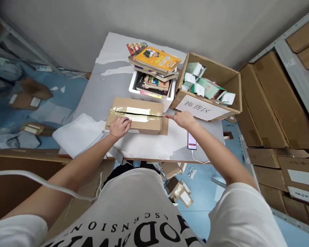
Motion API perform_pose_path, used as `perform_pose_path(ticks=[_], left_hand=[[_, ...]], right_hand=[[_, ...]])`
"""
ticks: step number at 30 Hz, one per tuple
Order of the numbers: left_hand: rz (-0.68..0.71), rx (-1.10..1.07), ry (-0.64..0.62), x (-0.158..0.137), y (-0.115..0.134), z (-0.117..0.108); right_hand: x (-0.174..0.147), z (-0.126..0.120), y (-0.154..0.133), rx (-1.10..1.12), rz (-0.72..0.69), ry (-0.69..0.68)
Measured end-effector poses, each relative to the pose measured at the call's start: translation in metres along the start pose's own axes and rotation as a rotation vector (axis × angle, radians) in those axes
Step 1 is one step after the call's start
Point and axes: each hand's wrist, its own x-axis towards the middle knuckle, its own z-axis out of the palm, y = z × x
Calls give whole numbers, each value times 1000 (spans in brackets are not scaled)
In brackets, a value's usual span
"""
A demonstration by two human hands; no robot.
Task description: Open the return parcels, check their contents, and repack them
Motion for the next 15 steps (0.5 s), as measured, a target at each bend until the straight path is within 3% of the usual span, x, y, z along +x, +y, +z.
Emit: perform_pose_path(ticks=[3, 5, 7, 11, 15], left_hand=[[1, 4, 25, -4, 3, -3], [-6, 1, 26, -6, 5, -6], [-2, -13, 17, -6, 7, -9], [-4, -64, -7, -2, 12, -19], [-169, -83, 65, -4, 11, -28]], right_hand=[[-45, 30, 7, 110, 172, 147], [-73, 72, 3, 249, 398, 222], [-89, 126, -11, 392, 598, 205], [-93, 217, -56, 513, 674, 58], [-92, 256, -85, 554, 722, 57]])
